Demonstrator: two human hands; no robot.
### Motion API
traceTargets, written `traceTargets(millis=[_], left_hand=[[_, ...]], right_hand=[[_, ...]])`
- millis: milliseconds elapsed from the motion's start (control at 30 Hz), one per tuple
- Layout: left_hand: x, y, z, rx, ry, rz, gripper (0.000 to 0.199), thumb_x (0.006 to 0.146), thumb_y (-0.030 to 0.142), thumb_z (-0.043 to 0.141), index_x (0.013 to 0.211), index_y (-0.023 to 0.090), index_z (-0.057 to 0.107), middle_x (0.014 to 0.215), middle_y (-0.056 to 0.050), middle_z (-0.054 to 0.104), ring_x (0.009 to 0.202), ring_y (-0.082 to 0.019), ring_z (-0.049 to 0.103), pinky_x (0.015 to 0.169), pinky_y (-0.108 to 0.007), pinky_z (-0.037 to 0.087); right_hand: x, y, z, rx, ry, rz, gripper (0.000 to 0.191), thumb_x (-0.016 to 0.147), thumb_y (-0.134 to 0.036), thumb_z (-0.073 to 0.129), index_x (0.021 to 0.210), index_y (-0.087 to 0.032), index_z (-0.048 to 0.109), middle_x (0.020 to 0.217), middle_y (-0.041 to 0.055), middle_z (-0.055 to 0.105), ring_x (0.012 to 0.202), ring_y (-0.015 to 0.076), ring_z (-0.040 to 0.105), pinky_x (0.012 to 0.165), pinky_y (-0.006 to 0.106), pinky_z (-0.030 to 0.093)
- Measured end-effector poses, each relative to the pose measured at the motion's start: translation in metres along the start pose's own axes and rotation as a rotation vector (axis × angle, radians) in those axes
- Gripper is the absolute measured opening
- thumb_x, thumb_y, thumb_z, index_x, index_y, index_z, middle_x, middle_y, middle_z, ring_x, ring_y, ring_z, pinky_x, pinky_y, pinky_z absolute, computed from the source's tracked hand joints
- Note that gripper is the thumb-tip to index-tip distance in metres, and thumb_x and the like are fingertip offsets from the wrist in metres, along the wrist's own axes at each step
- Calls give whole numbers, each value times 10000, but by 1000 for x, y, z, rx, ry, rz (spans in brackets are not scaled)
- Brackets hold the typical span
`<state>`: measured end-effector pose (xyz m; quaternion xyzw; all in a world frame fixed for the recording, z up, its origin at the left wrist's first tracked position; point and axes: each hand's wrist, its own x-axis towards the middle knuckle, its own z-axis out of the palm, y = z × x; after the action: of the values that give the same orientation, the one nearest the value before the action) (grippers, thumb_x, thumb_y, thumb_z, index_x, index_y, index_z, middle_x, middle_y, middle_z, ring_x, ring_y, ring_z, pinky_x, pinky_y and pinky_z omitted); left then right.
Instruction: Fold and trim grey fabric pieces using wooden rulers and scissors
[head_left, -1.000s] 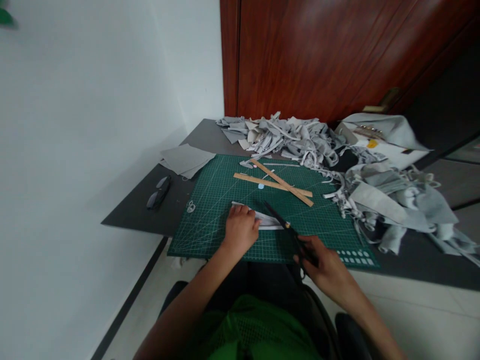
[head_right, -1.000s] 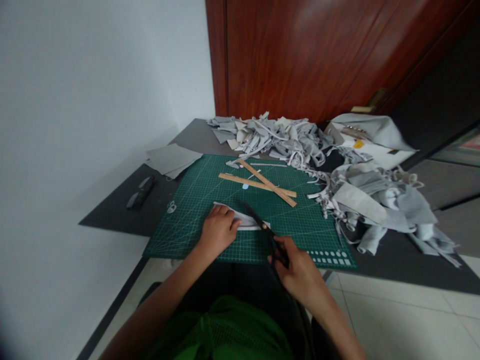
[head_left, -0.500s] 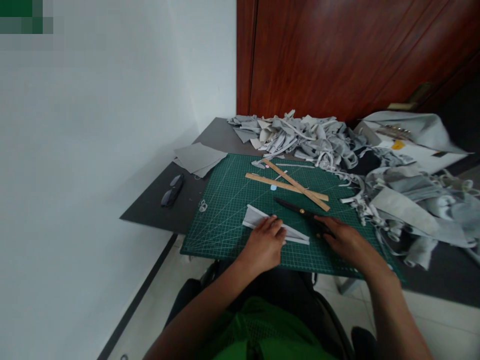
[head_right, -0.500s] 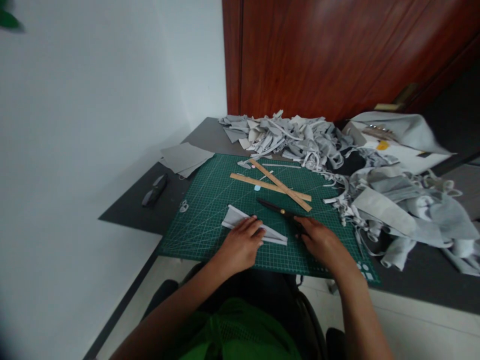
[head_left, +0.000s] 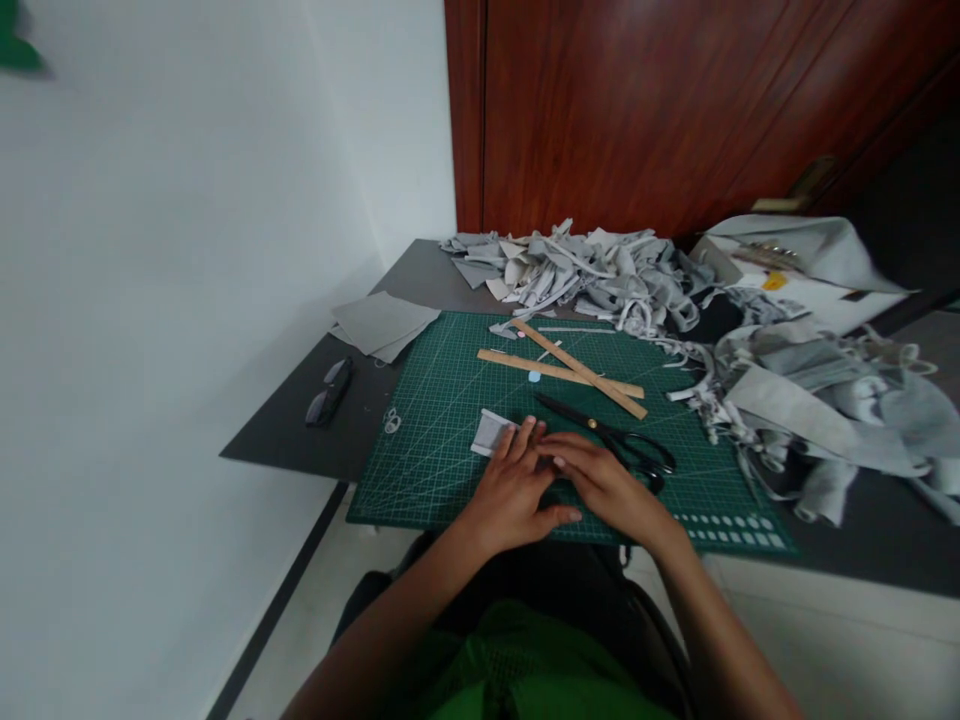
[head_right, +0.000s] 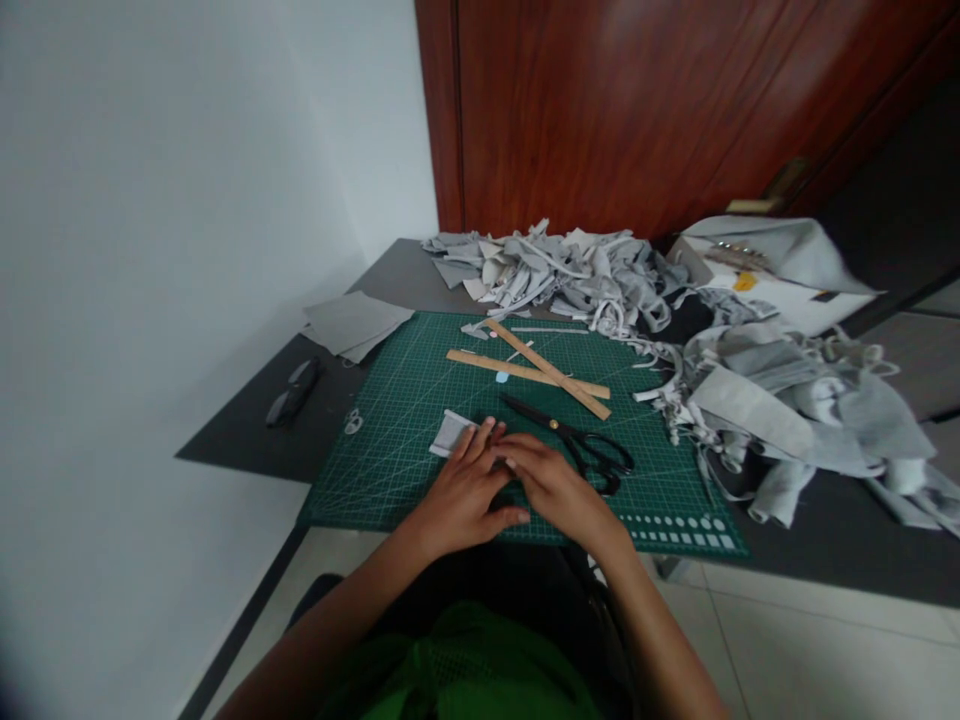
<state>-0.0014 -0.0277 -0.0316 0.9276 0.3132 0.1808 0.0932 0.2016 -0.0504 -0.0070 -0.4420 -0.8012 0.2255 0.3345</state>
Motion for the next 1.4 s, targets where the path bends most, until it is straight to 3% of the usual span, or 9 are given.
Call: traceTargets(millis=[133, 233, 367, 500, 567, 733, 933, 1133, 1400], left_hand=[[-4, 2, -2, 45, 50, -54, 822, 920, 760, 558, 1500, 179, 526, 1712, -216, 250, 1608, -432, 120, 1269, -645, 224], [-9, 4, -4, 48, 13, -2, 848, 909, 734, 608, 1493, 126, 512, 1639, -238, 392, 1571, -424, 275, 1255, -604, 306], [-15, 4, -6, 26, 8, 52, 577, 969, 583, 635, 1333, 135, 623, 1419, -163, 626, 1430, -347, 511, 1241, -520, 374], [-16, 5, -8, 18, 49, 39, 321, 992, 446, 657, 1139, 162, 684, 1223, -121, 696, 1297, -305, 603, 1163, -482, 461], [-15, 6, -9, 18, 41, 30, 338, 988, 423, 670, 1202, 163, 662, 1217, -122, 691, 1249, -303, 621, 1119, -483, 490], [-13, 7, -12, 52, 87, -98, 616, 982, 353, 680, 1524, 168, 454, 1449, -173, 563, 1268, -321, 587, 1048, -498, 507], [-12, 3, -20, 17, 35, -122, 294, 996, 310, 653, 1274, 217, 673, 1328, -82, 666, 1238, -294, 579, 999, -488, 482], [-16, -8, -23, 42, 69, -55, 213, 992, 300, 656, 1171, 214, 734, 1269, -75, 701, 1224, -278, 610, 1013, -474, 486], [-18, -12, -20, 84, 120, -86, 181, 1015, 300, 611, 1080, 195, 744, 1192, -84, 726, 1157, -272, 662, 1011, -448, 545]], right_hand=[[13, 17, 12, 51, 86, 45, 312, 1078, -245, 464, 1224, -192, 734, 1300, 138, 722, 1240, 247, 685, 1106, 442, 536], [13, 27, 11, 27, 92, 51, 299, 1068, -236, 478, 1159, -172, 755, 1268, 146, 731, 1214, 253, 698, 1092, 434, 543], [9, 34, 4, -41, 71, 17, 369, 1010, -89, 443, 1188, -182, 753, 1321, 140, 711, 1261, 248, 674, 1111, 440, 525], [3, 38, -5, -137, 57, 60, 347, 944, -52, 511, 1159, -165, 758, 1376, 166, 683, 1344, 274, 620, 1174, 490, 465], [0, 36, -8, -156, 26, 114, 272, 897, -135, 670, 1154, -159, 757, 1414, 182, 657, 1372, 307, 597, 1187, 507, 452], [-5, 20, -9, -223, -59, 229, 471, 825, -219, 804, 1287, -185, 718, 1571, 187, 527, 1469, 352, 497, 1235, 539, 381], [-8, 8, -11, -242, -160, 272, 534, 843, -205, 802, 1362, -235, 681, 1664, 161, 413, 1554, 346, 366, 1260, 533, 334], [-16, 6, -13, -244, -348, 192, 615, 950, -103, 659, 1499, -368, 574, 1766, 68, 217, 1627, 278, 87, 1291, 622, 50], [-22, 8, -4, -243, -333, 172, 668, 940, -64, 644, 1491, -435, 572, 1767, 54, 194, 1614, 335, 132, 1251, 718, 109]])
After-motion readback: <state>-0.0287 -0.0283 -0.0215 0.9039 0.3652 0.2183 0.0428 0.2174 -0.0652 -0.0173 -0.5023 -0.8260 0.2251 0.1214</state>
